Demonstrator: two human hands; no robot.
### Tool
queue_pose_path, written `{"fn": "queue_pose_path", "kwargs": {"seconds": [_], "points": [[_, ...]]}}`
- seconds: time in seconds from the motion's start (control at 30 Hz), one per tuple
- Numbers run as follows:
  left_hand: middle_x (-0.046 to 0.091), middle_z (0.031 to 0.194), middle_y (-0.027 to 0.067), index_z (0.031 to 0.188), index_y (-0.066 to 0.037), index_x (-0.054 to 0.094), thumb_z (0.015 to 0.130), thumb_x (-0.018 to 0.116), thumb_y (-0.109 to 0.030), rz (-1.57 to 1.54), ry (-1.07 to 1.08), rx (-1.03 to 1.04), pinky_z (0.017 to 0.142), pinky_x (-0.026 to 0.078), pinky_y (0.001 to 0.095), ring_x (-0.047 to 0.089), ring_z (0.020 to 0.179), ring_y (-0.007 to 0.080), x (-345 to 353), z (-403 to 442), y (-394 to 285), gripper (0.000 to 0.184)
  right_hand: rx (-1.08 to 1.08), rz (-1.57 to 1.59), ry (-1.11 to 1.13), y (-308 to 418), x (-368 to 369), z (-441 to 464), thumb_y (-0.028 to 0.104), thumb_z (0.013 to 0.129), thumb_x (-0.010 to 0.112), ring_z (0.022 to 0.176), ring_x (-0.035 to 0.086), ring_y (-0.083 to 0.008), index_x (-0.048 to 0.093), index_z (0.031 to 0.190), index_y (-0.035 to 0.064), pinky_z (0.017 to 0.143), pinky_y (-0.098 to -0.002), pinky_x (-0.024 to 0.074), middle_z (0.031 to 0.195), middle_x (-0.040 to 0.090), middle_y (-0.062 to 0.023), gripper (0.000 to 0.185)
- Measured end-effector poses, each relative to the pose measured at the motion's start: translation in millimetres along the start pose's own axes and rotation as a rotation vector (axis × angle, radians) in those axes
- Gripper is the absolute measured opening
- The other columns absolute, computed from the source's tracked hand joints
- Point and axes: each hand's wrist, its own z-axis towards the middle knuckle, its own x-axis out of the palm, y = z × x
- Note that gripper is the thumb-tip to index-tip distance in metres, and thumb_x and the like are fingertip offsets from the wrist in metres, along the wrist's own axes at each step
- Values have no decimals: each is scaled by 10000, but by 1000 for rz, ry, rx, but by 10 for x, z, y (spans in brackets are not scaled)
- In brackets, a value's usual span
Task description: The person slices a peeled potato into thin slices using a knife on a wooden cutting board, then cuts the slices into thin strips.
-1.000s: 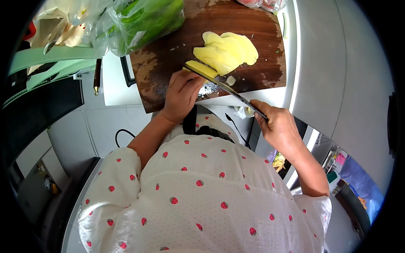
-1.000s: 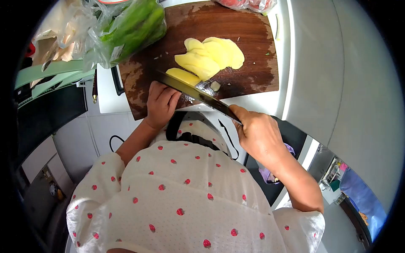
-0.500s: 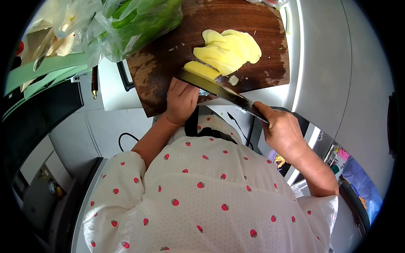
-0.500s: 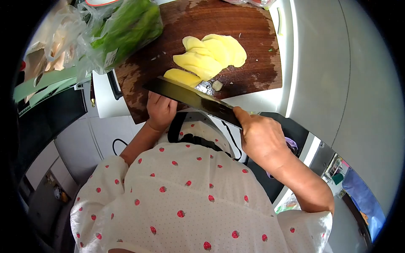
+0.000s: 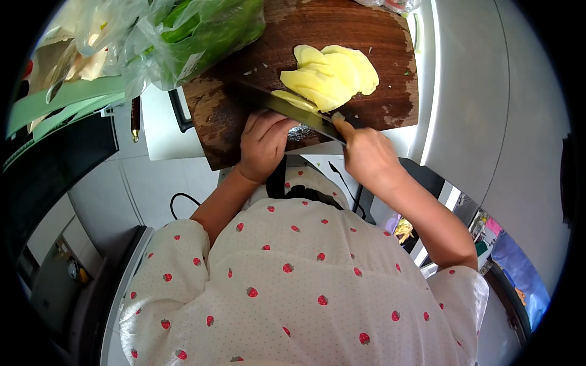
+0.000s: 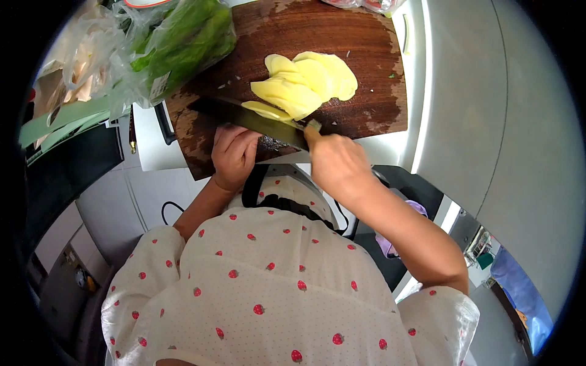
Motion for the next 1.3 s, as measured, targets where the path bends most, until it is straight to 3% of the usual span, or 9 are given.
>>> {"fn": "queue_pose_path", "kwargs": {"seconds": [0.17, 0.27, 0.37, 0.57, 0.6, 0.7, 0.87, 1.3], "points": [[622, 905, 96, 845, -34, 676, 710, 639, 58, -5, -26, -4, 789, 475, 371, 583, 851, 288, 14, 52, -26, 167, -7, 65, -60, -21, 57, 107, 10, 777, 513, 761, 637, -395, 604, 1004, 17, 708, -475, 509, 751, 632, -241, 244], [620, 940, 99, 871, -34, 672, 705, 645, 64, -28, -49, 19, 792, 475, 367, 577, 879, 286, 24, 39, -9, 195, -68, 226, -158, -132, 124, 154, 45, 812, 519, 774, 626, -400, 630, 1047, 22, 715, -474, 504, 786, 631, -247, 261], [611, 952, 102, 892, -34, 668, 708, 645, 70, -20, -31, 27, 798, 474, 368, 572, 891, 284, 15, 32, -3, 213, -20, 340, -106, -104, 14, 55, 70, 827, 545, 769, 618, -408, 627, 1105, 25, 706, -476, 498, 801, 623, -256, 293], [586, 963, 74, 907, -40, 654, 691, 641, 83, -1, -54, 22, 779, 483, 370, 558, 884, 291, 41, 10, -16, 249, -36, 169, -73, -86, -224, -406, 39, 816, 573, 707, 619, -397, 623, 1121, 33, 668, -453, 499, 756, 626, -238, 309], [586, 963, 77, 906, -40, 655, 692, 642, 82, -5, -55, 24, 779, 484, 372, 558, 884, 291, 36, 12, -15, 247, -3, 187, -38, -52, -295, -467, 6, 837, 570, 747, 601, -416, 616, 1114, -5, 694, -416, 488, 830, 615, -272, 281], [585, 963, 85, 906, -38, 660, 693, 645, 80, -11, -51, 24, 781, 486, 378, 561, 884, 295, 31, 7, -8, 244, -14, 108, -62, -115, -306, -597, 17, 788, 579, 694, 619, -386, 621, 1114, 27, 660, -440, 501, 746, 630, -220, 328], [583, 958, 104, 916, -28, 668, 701, 644, 74, 0, -31, 5, 787, 490, 393, 563, 890, 310, 38, -42, 19, 239, -7, 91, -39, -109, -394, -718, 16, 778, 575, 695, 625, -377, 614, 1111, 27, 666, -435, 507, 738, 631, -210, 336], [592, 945, 108, 911, -12, 656, 720, 621, 63, -10, -6, 30, 803, 488, 384, 565, 883, 311, 33, -19, 49, 208, 38, -49, 47, 12, -197, -319, -30, 744, 507, 718, 629, -388, 573, 1119, 30, 677, -464, 505, 737, 633, -212, 385]]}}
